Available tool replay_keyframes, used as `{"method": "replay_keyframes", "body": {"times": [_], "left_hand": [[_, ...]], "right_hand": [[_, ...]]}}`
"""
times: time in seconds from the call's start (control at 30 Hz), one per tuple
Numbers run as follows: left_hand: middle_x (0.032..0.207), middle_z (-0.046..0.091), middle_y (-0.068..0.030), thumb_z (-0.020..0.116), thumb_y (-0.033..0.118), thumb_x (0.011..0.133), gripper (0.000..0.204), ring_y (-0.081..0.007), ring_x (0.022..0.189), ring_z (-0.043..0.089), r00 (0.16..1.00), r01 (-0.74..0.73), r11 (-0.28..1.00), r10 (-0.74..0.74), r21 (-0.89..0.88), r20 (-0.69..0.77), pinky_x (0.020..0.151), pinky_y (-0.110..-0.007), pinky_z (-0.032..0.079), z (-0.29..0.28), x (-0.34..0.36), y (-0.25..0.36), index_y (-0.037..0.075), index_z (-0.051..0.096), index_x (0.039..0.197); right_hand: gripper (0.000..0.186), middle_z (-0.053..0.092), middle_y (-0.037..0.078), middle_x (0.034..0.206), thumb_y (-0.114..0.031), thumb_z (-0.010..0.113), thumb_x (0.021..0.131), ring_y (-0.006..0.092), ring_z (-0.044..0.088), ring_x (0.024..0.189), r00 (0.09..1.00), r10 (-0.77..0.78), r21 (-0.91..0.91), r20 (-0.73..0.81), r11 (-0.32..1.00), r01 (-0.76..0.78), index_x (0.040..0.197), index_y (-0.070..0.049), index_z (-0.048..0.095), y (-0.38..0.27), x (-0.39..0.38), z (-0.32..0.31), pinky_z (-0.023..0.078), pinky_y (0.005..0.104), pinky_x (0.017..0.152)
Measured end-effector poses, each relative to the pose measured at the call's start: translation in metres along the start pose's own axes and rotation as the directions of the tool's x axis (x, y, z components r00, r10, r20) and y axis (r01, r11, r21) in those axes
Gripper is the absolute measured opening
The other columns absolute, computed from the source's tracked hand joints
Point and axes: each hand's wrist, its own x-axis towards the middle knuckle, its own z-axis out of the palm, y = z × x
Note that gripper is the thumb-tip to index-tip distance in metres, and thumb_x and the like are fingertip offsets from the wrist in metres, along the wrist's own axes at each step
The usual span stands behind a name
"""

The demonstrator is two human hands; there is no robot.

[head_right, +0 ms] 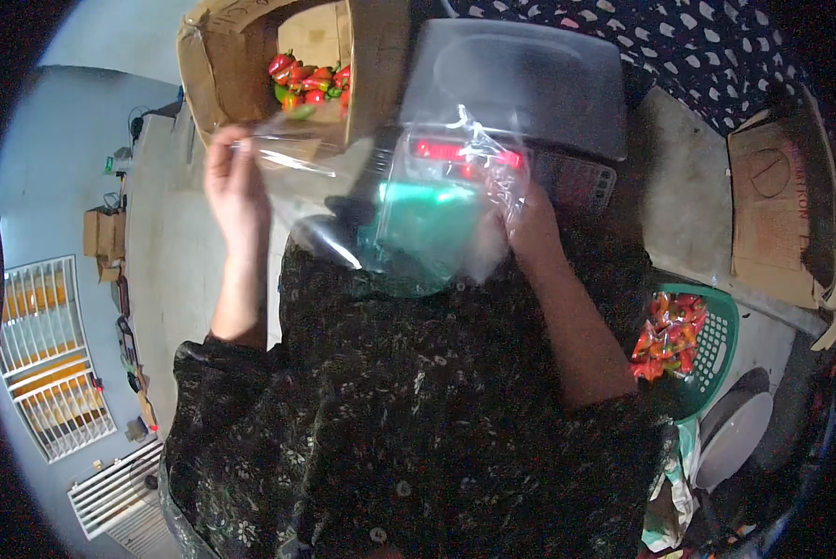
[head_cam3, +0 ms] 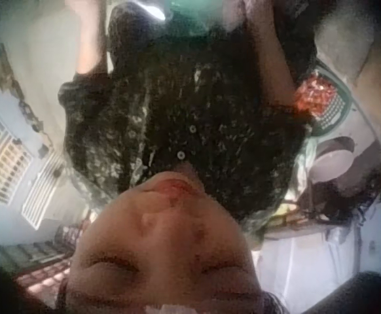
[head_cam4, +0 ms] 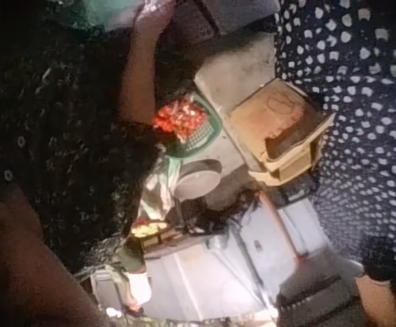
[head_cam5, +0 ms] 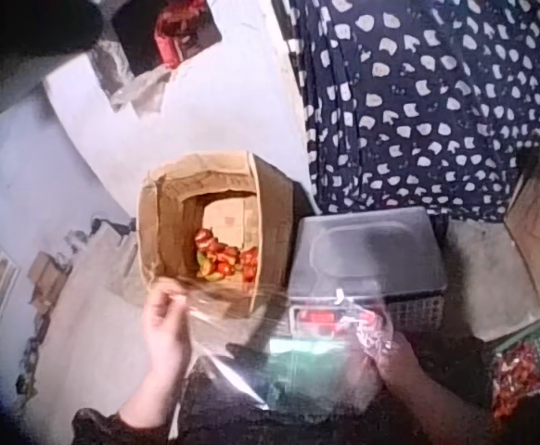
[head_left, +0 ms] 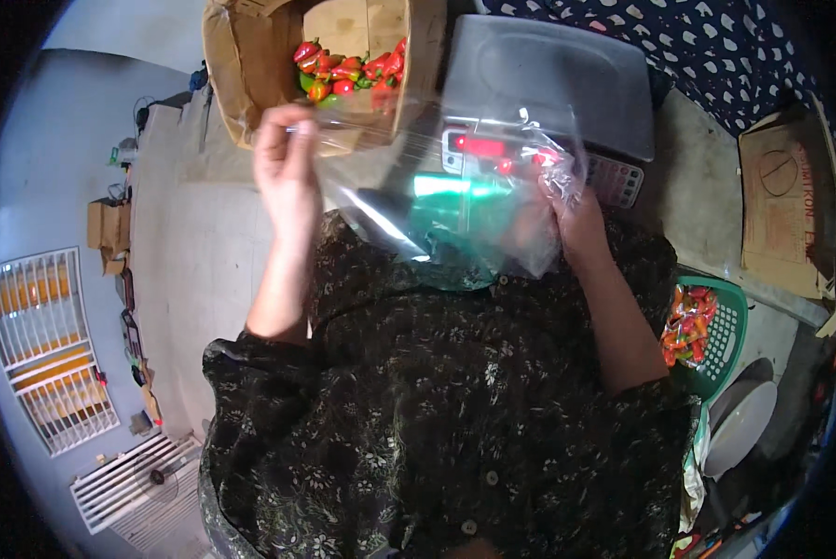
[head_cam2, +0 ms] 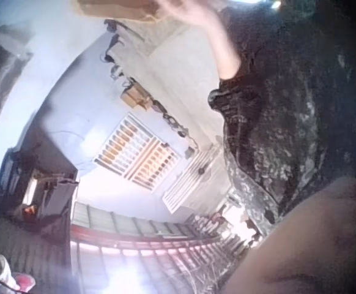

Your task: The person picks up peppers from a box by hand, places them onto a scale, and then puts them into a plastic bag.

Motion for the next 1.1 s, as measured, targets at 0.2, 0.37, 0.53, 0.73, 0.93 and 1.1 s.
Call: {"method": "replay_keyframes", "body": {"times": [0.2,0.37,0.53,0.73,0.93,1.1], "left_hand": [[0.101,0.057,-0.0086,0.051,0.01,0.092,0.019,-0.0171,0.089,0.056,0.962,0.189,0.868,-0.259,-0.46,-0.092,0.075,-0.023,0.045,0.002,0.005,0.055,0.004,0.05,0.109],[0.087,0.053,-0.0048,0.058,0.029,0.089,0.033,-0.0064,0.058,0.046,0.797,0.527,0.633,-0.136,-0.567,0.589,0.054,-0.019,0.04,-0.09,-0.002,0.002,0.001,0.053,0.106],[0.091,0.062,-0.0259,0.071,0.054,0.067,0.09,-0.0341,0.075,0.062,0.312,-0.368,0.558,-0.68,0.744,0.664,0.065,-0.041,0.049,-0.023,-0.037,0.015,0.001,0.037,0.131],[0.074,0.062,-0.019,0.068,0.035,0.074,0.056,-0.0352,0.07,0.062,0.466,-0.382,0.567,-0.563,0.73,0.682,0.062,-0.044,0.048,0.014,-0.095,-0.06,0.008,0.047,0.119],[0.071,0.056,-0.0135,0.056,0.009,0.076,0.035,-0.0353,0.067,0.06,0.452,-0.153,0.825,-0.431,0.544,0.781,0.058,-0.043,0.047,0.043,-0.091,-0.01,0.015,0.048,0.109],[0.075,0.058,-0.012,0.055,0.007,0.078,0.033,-0.0309,0.069,0.063,0.064,0.271,0.892,-0.392,0.362,0.918,0.059,-0.039,0.047,0.05,-0.114,0.006,0.015,0.052,0.109]], "right_hand": [[0.027,0.062,0.009,0.099,-0.017,0.053,0.088,0.0168,0.06,0.081,0.85,-0.513,-0.551,0.121,0.678,0.487,0.111,-0.006,0.059,0.026,0.006,-0.024,0.05,0.029,0.073],[0.035,0.059,0.01,0.109,-0.026,0.057,0.087,0.0225,0.058,0.099,0.962,-0.247,-0.308,0.121,0.911,0.272,0.116,-0.007,0.052,0.01,-0.004,-0.033,0.048,0.0339,0.086],[0.018,0.058,0.006,0.068,-0.02,0.061,0.082,0.0193,0.06,0.071,0.402,-0.292,0.361,0.867,0.927,-0.105,0.079,-0.002,0.061,-0.039,-0.043,0.034,0.047,0.0307,0.063],[0.017,0.062,0.009,0.089,-0.014,0.054,0.085,0.0193,0.058,0.081,0.445,-0.335,0.157,0.83,0.907,0.391,0.096,-0.002,0.061,0.004,-0.037,0.098,0.047,0.033,0.07],[0.025,0.057,0.003,0.098,-0.017,0.052,0.089,0.0154,0.058,0.085,0.831,-0.267,0.303,0.489,0.945,0.125,0.11,-0.005,0.053,0.128,0.022,0.073,0.05,0.0321,0.076],[0.025,0.057,0.004,0.102,-0.016,0.052,0.09,0.0162,0.056,0.09,0.717,-0.309,0.691,0.625,0.647,-0.324,0.112,-0.006,0.052,0.116,0.04,0.058,0.048,0.0319,0.081]]}}
